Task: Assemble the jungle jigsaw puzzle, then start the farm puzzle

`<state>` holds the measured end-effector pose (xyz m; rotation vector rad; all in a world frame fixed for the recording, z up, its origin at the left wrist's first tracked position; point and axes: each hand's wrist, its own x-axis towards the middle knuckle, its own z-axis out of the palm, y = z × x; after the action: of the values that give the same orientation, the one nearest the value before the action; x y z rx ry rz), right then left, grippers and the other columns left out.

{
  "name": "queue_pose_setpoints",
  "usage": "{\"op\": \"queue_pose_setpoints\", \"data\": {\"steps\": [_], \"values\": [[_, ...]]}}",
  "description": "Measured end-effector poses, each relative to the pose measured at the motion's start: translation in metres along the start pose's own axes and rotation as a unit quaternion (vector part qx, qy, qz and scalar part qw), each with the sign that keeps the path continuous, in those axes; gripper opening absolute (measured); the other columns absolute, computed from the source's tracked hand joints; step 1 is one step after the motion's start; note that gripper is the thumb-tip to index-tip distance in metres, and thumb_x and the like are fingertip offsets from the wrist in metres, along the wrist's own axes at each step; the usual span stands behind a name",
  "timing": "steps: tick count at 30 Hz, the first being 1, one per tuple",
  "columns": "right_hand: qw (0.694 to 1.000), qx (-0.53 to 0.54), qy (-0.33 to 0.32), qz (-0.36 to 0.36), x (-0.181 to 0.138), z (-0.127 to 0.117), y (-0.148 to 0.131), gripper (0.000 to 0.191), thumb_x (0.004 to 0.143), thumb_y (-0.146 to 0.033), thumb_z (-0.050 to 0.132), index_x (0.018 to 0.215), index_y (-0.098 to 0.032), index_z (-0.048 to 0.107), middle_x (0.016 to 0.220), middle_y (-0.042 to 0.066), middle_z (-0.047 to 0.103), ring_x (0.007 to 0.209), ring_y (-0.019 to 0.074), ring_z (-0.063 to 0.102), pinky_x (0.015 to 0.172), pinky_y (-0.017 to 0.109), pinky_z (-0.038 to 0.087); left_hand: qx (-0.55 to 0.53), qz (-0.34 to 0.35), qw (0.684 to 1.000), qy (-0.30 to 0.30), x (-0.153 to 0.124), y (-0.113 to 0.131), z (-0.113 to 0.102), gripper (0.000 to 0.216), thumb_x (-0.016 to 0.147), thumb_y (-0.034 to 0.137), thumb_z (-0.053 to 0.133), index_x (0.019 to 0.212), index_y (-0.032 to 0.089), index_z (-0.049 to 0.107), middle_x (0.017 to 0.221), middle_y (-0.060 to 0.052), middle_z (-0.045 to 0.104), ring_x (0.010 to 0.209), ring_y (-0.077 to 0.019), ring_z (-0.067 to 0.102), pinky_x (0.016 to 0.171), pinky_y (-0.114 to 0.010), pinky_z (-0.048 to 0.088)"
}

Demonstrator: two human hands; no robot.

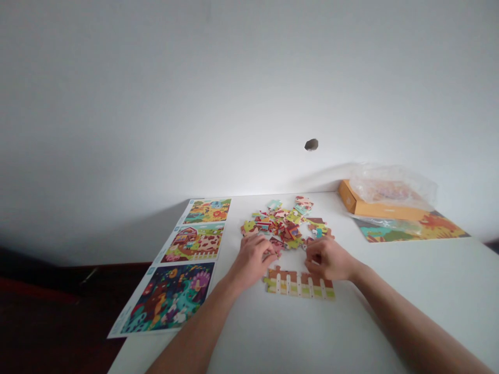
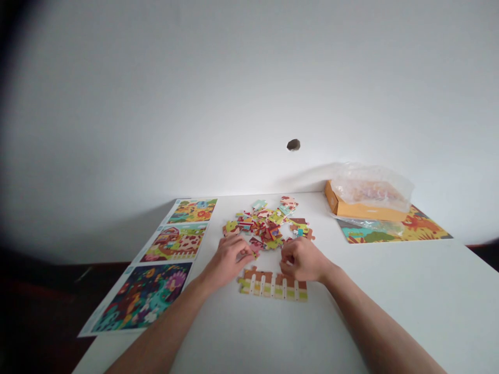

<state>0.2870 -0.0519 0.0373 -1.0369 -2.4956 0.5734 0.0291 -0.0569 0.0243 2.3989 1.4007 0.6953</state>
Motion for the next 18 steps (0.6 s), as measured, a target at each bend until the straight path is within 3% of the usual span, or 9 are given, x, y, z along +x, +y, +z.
{"op": "queue_pose_setpoints", "data": {"steps": [3, 6, 8, 11, 18], "values": [[0.985, -0.072, 0.103, 0.114, 0.003, -0.002, 0.007, 0.021, 0.081, -0.024, 0.054, 0.063, -0.018, 0.062, 0.061, 0.002, 0.061, 0.056, 0.0114, 0.050, 0.057, 0.023, 0.032, 0.039, -0.050, 0.996, 0.060, 0.001, -0.009, 0.001, 0.015, 0.083, 0.030, 0.067, 0.096, 0.023, 0.064, 0.102, -0.005, 0.063, 0.111, -0.0256, 0.053, 0.095, -0.039, 0.039], [0.946, -0.126, 0.164, 0.251, 0.003, -0.005, 0.014, 0.021, 0.083, -0.032, 0.055, 0.084, -0.021, 0.073, 0.072, 0.004, 0.069, 0.063, 0.0159, 0.058, 0.058, 0.025, 0.034, 0.063, -0.070, 0.994, 0.050, 0.000, -0.014, 0.003, 0.035, 0.079, 0.038, 0.070, 0.112, 0.026, 0.063, 0.113, -0.007, 0.059, 0.116, -0.0288, 0.050, 0.096, -0.043, 0.038], [0.926, -0.146, 0.178, 0.300, 0.002, -0.007, 0.017, 0.026, 0.082, -0.034, 0.055, 0.097, -0.024, 0.074, 0.075, 0.005, 0.070, 0.066, 0.0185, 0.062, 0.057, 0.026, 0.034, 0.069, -0.069, 0.995, 0.033, -0.001, -0.015, 0.004, 0.039, 0.077, 0.040, 0.072, 0.114, 0.027, 0.064, 0.116, -0.007, 0.057, 0.117, -0.0296, 0.049, 0.098, -0.045, 0.038], [0.924, -0.152, 0.176, 0.303, 0.002, -0.007, 0.018, 0.027, 0.083, -0.036, 0.055, 0.101, -0.026, 0.074, 0.079, 0.004, 0.072, 0.069, 0.0198, 0.064, 0.059, 0.027, 0.038, 0.074, -0.065, 0.995, 0.023, -0.001, -0.014, 0.005, 0.036, 0.078, 0.039, 0.071, 0.112, 0.029, 0.065, 0.116, -0.007, 0.055, 0.117, -0.0293, 0.049, 0.098, -0.046, 0.038], [0.968, -0.109, 0.134, 0.181, 0.006, 0.003, 0.008, 0.027, 0.085, -0.040, 0.059, 0.105, -0.025, 0.069, 0.099, 0.003, 0.071, 0.083, 0.0180, 0.067, 0.071, 0.027, 0.046, 0.076, -0.036, 0.996, 0.006, -0.002, -0.005, 0.004, 0.045, 0.075, 0.042, 0.073, 0.117, 0.029, 0.062, 0.116, -0.007, 0.052, 0.115, -0.0302, 0.049, 0.096, -0.048, 0.040]]}}
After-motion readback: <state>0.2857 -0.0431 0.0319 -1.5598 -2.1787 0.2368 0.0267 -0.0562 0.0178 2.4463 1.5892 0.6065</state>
